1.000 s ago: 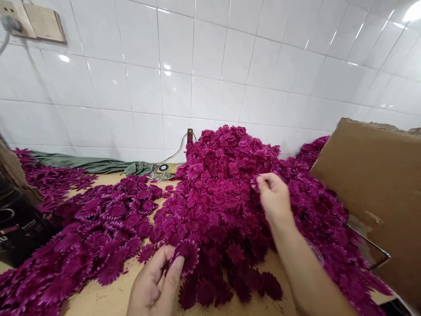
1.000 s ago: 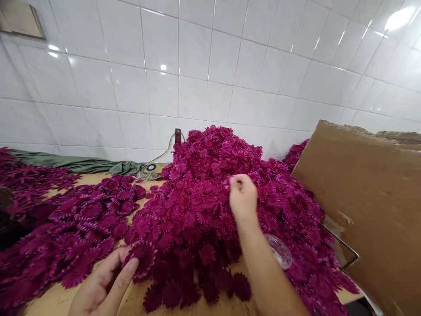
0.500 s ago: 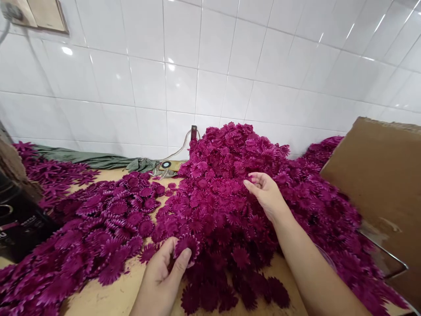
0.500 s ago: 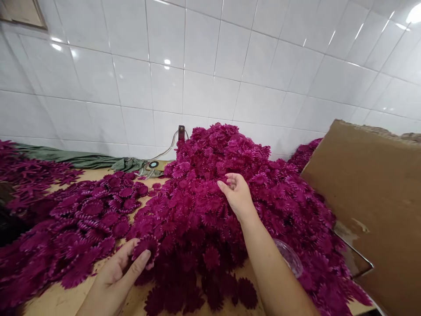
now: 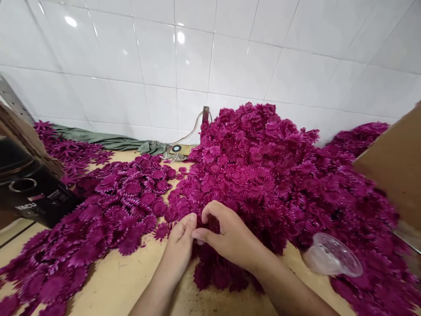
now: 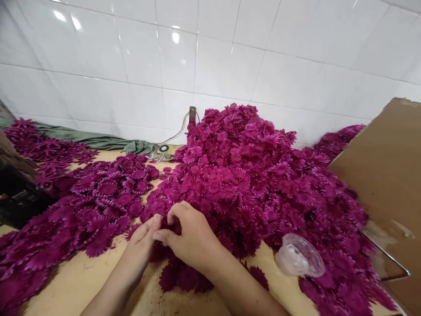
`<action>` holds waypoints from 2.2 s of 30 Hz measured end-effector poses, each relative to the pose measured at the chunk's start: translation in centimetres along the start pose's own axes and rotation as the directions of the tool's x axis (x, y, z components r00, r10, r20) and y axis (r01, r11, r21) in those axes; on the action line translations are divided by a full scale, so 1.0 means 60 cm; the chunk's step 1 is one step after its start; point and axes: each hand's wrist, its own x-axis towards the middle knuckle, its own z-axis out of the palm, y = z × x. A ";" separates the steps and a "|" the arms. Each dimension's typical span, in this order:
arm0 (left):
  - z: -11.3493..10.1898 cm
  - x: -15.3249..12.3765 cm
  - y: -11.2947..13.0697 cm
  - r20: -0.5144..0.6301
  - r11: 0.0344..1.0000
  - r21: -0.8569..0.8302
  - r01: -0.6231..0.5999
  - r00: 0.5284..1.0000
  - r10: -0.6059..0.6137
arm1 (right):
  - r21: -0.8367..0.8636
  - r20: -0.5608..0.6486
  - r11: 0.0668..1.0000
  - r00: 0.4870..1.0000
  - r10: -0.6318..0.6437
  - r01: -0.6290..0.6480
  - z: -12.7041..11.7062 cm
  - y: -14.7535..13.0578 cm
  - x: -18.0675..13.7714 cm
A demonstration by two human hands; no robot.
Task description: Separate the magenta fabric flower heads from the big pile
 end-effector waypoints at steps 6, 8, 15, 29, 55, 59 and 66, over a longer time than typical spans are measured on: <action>-0.008 -0.011 0.000 -0.020 0.986 0.157 -0.053 0.998 0.057 | -0.179 0.213 0.983 0.977 -0.008 0.046 -0.026 0.006 -0.002; -0.006 -0.012 0.003 0.028 0.982 0.172 -0.077 0.997 0.074 | -0.116 0.246 0.992 0.969 -0.018 0.047 -0.024 0.003 -0.002; -0.018 -0.030 0.018 0.083 0.937 0.300 -0.182 0.983 0.164 | 0.004 -0.261 1.000 0.965 0.024 -0.023 -0.076 0.047 0.032; -0.023 0.069 -0.032 0.153 0.578 0.791 -0.198 0.980 0.126 | -0.282 -0.181 0.879 0.921 0.344 -0.384 -0.084 0.125 0.016; -0.047 0.139 -0.062 -0.108 0.766 0.638 -0.082 0.975 0.194 | 0.179 -0.372 0.983 0.923 0.095 -0.029 -0.138 0.165 0.058; -0.032 0.129 -0.059 -0.046 0.685 0.722 -0.100 0.980 0.192 | 0.165 -0.445 0.986 0.892 0.078 -0.004 -0.194 0.120 0.070; -0.031 0.130 -0.076 0.032 0.637 0.757 -0.149 0.981 0.192 | -0.120 -0.460 0.992 0.887 -0.032 -0.026 -0.251 0.069 0.139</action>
